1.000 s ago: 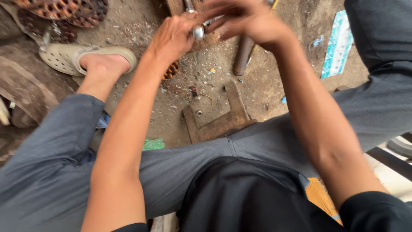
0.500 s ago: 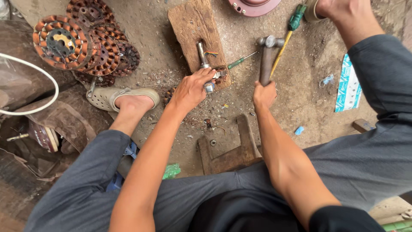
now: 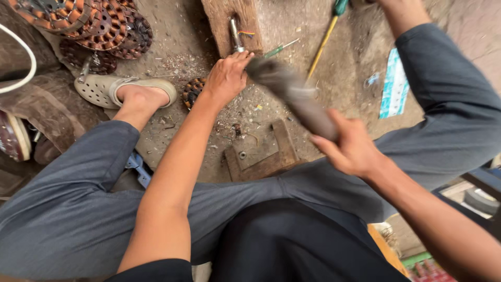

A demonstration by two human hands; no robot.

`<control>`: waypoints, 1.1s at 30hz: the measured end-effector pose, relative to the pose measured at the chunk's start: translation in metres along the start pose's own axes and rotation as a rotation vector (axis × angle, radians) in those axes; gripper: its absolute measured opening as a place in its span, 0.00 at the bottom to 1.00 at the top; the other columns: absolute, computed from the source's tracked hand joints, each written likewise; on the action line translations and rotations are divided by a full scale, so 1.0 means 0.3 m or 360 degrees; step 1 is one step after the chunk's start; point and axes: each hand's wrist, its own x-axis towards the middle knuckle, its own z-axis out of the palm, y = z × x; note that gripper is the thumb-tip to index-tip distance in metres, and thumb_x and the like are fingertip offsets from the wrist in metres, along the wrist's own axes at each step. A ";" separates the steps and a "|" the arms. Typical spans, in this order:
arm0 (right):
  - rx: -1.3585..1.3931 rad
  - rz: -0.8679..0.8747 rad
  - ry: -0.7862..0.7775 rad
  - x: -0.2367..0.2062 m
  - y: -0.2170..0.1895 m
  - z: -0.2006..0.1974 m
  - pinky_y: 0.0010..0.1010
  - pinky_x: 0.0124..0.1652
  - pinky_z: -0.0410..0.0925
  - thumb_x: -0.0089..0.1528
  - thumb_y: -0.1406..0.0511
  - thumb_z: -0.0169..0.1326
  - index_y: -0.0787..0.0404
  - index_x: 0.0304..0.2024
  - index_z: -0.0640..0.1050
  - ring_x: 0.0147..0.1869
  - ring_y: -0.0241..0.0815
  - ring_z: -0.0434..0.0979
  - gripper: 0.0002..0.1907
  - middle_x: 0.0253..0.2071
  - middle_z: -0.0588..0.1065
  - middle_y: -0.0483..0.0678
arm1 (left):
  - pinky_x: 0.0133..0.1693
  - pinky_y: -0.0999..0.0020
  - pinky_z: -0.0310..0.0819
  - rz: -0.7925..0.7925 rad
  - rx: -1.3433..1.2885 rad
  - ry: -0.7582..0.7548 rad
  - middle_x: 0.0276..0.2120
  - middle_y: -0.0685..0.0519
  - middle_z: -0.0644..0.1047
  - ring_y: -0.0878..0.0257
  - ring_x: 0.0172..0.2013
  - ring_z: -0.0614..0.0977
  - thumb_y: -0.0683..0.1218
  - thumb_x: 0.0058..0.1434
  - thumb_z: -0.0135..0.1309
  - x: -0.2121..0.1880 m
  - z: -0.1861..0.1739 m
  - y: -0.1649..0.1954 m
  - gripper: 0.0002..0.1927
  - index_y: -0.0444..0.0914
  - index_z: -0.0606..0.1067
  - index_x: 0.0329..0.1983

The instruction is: The person sits on the floor and uses a hammer and chisel to disassemble a motor stator assembly. They repeatedly strike the component to separate parts, then use pliers to remove a ring and handle copper coils.

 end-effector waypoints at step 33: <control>0.0184 0.0345 -0.0086 -0.082 0.021 -0.037 0.37 0.26 0.67 0.63 0.57 0.54 0.66 0.37 0.72 0.20 0.43 0.75 0.17 0.17 0.72 0.50 | 0.48 0.57 0.77 -0.0764 -0.0303 -0.0388 0.44 0.42 0.81 0.52 0.43 0.82 0.51 0.59 0.69 0.060 -0.025 -0.074 0.17 0.43 0.84 0.50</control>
